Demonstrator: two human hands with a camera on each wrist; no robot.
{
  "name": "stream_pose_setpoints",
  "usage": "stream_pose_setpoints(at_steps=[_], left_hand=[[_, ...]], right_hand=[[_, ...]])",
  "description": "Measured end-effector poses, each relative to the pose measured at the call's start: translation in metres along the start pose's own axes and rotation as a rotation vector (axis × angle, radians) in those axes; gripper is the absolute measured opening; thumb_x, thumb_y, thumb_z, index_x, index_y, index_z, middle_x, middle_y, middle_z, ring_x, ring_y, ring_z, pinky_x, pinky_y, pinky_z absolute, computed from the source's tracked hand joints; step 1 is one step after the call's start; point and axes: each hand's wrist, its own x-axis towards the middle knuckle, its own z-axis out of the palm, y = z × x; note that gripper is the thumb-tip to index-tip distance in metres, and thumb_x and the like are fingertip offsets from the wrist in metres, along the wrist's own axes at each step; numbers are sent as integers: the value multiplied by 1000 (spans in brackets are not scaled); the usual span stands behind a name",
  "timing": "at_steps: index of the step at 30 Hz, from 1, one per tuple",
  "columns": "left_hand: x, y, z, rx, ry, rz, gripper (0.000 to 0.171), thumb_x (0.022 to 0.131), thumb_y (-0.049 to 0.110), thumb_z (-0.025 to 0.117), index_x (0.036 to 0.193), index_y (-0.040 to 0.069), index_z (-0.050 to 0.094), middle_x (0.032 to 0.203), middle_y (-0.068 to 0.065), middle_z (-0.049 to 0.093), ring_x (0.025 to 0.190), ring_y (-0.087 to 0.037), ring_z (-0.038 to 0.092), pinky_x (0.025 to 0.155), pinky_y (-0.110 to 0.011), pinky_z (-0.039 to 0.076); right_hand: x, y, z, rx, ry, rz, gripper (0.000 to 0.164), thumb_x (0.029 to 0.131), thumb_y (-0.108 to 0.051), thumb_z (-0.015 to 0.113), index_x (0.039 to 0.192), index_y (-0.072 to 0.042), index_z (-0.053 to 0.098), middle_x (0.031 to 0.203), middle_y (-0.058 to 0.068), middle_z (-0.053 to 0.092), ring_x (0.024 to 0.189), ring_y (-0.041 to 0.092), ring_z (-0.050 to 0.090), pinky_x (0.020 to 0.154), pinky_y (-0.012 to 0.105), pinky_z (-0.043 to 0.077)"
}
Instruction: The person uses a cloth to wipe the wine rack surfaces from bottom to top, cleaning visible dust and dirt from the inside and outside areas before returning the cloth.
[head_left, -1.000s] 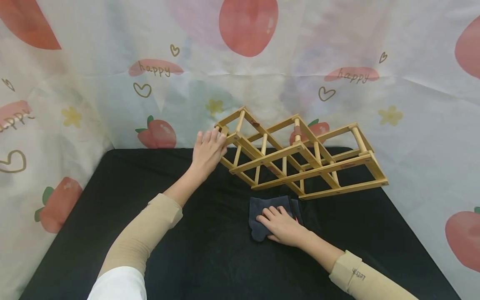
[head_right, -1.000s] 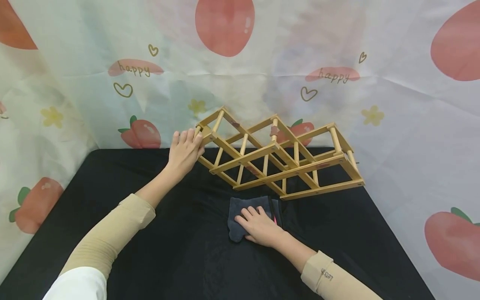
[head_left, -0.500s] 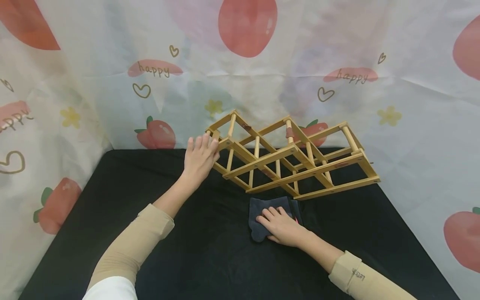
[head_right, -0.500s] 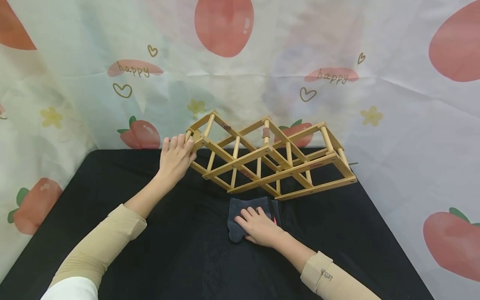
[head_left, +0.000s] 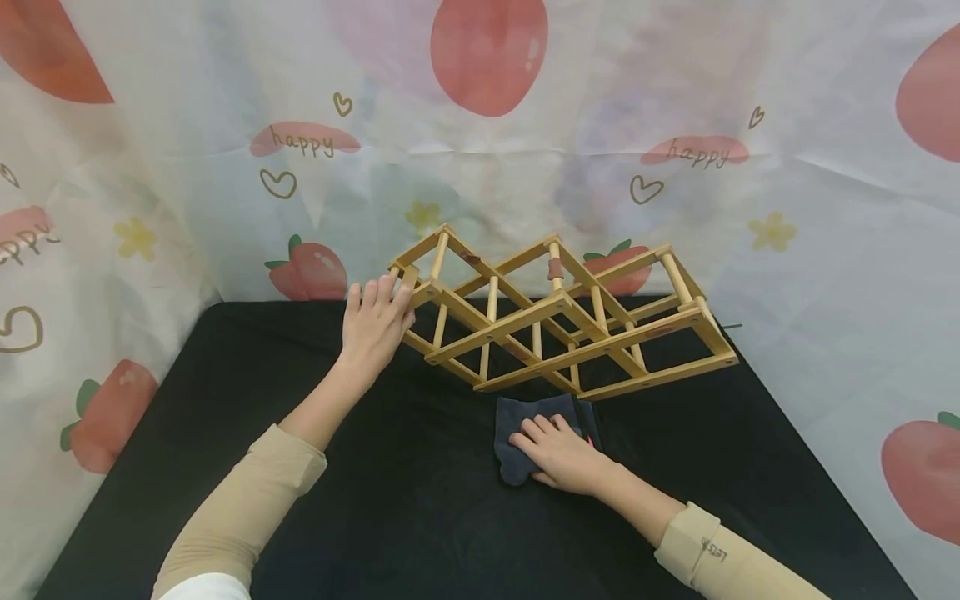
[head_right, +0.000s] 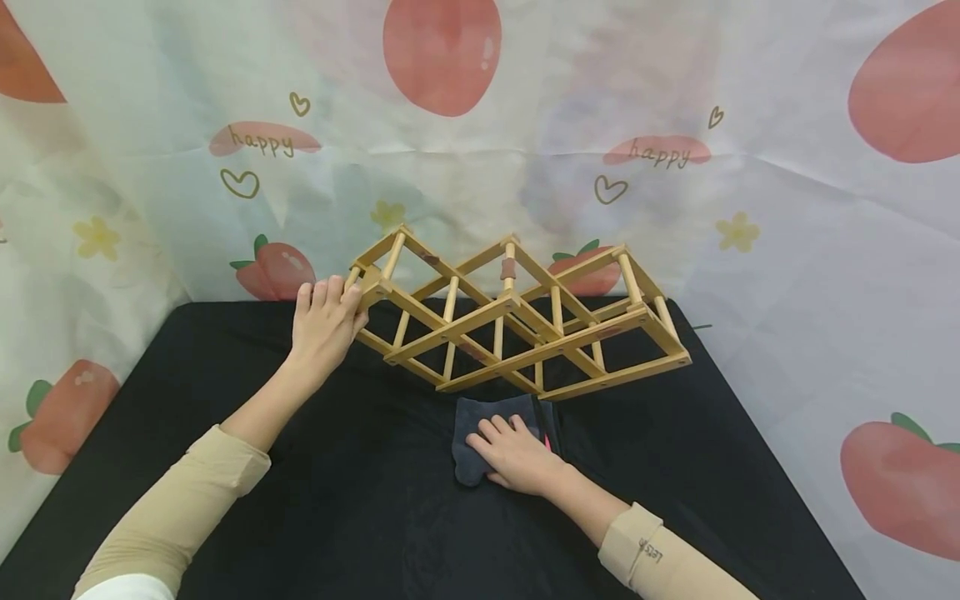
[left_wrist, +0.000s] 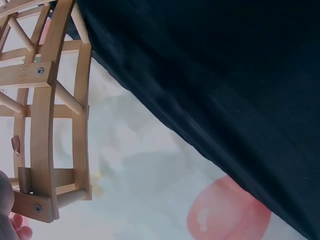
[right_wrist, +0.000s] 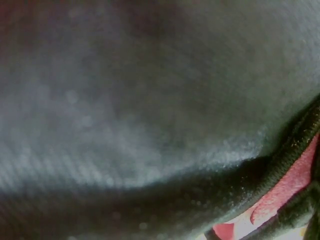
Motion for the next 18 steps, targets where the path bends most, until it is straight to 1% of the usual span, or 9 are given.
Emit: stream_pose_setpoints(at_steps=[3, 6, 11, 13, 18], left_hand=[[-3, -3, -2, -16, 7, -4, 20, 90, 24, 48, 89, 6, 38, 92, -12, 35, 77, -25, 30, 72, -38, 25], [-5, -5, -3, -33, 14, -9, 23, 89, 24, 51, 89, 6, 37, 91, -12, 34, 77, -25, 30, 73, -39, 26], [-6, -5, -4, -43, 0, -6, 25, 88, 25, 54, 89, 7, 36, 91, -12, 35, 77, -26, 31, 73, -39, 26], [-5, -5, -4, -48, -9, -6, 25, 88, 24, 54, 89, 7, 36, 91, -12, 35, 78, -26, 31, 73, -39, 26], [-7, -4, -2, -93, -15, -30, 22, 88, 22, 52, 90, 6, 37, 92, -13, 35, 78, -27, 32, 74, -40, 26]], right_hand=[[0, 0, 0, 1, 1, 0, 52, 77, -32, 72, 119, -13, 48, 105, 4, 48, 97, 23, 46, 80, 43, 38], [0, 0, 0, 3, 2, 0, 52, 77, -32, 72, 119, -13, 48, 106, 4, 48, 97, 23, 46, 80, 43, 38], [0, 0, -1, -7, 17, -8, 52, 77, -33, 72, 119, -13, 48, 105, 4, 48, 97, 23, 46, 80, 42, 38], [-2, 0, -2, -17, 43, -11, 53, 76, -33, 73, 118, -13, 49, 104, 4, 48, 96, 23, 46, 78, 42, 38], [-5, 1, -8, -24, 148, 2, 53, 73, -30, 76, 115, -11, 51, 101, 4, 48, 93, 22, 47, 77, 40, 39]])
